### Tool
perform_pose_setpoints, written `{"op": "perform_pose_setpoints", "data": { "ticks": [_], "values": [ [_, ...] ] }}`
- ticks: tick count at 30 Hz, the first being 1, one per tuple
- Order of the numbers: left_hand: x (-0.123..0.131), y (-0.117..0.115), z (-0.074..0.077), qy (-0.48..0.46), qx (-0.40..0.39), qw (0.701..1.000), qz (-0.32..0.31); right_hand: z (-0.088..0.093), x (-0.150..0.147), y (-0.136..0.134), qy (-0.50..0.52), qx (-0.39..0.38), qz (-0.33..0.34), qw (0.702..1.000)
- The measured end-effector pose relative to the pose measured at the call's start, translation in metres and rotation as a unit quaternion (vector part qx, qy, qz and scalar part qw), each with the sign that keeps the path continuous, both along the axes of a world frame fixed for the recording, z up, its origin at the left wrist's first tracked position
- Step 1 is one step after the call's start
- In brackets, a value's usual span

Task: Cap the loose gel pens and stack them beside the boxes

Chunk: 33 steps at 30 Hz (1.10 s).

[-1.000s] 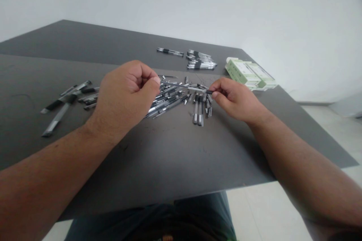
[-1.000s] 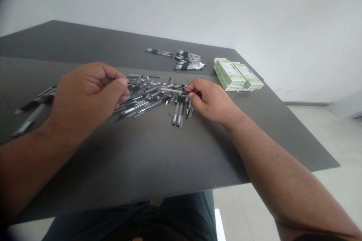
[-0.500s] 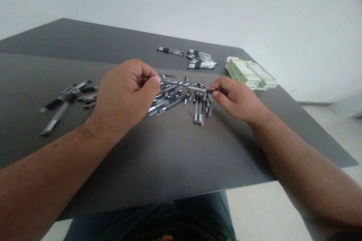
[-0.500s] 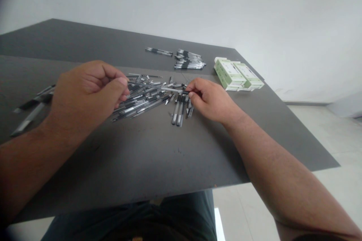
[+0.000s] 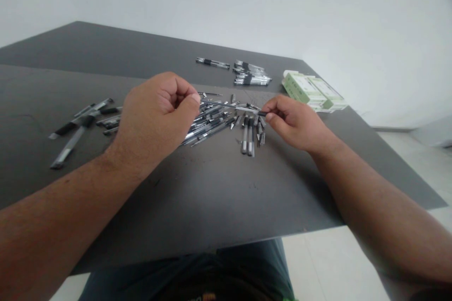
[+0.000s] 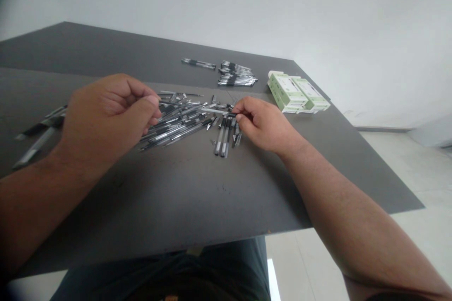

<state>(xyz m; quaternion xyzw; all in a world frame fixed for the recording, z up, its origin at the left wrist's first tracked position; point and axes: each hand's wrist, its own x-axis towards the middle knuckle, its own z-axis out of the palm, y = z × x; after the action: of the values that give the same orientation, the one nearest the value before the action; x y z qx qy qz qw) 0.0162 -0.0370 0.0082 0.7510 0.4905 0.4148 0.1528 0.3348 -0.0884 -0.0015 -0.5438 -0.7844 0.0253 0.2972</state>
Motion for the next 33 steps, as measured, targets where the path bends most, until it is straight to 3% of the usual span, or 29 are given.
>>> {"op": "perform_pose_setpoints", "data": {
  "ticks": [33],
  "values": [
    [-0.0005,0.0029,-0.0025,-0.008,-0.004,1.000,-0.001,0.0021,0.0003,-0.0015,-0.006,-0.007,-0.007,1.000]
  ]
}}
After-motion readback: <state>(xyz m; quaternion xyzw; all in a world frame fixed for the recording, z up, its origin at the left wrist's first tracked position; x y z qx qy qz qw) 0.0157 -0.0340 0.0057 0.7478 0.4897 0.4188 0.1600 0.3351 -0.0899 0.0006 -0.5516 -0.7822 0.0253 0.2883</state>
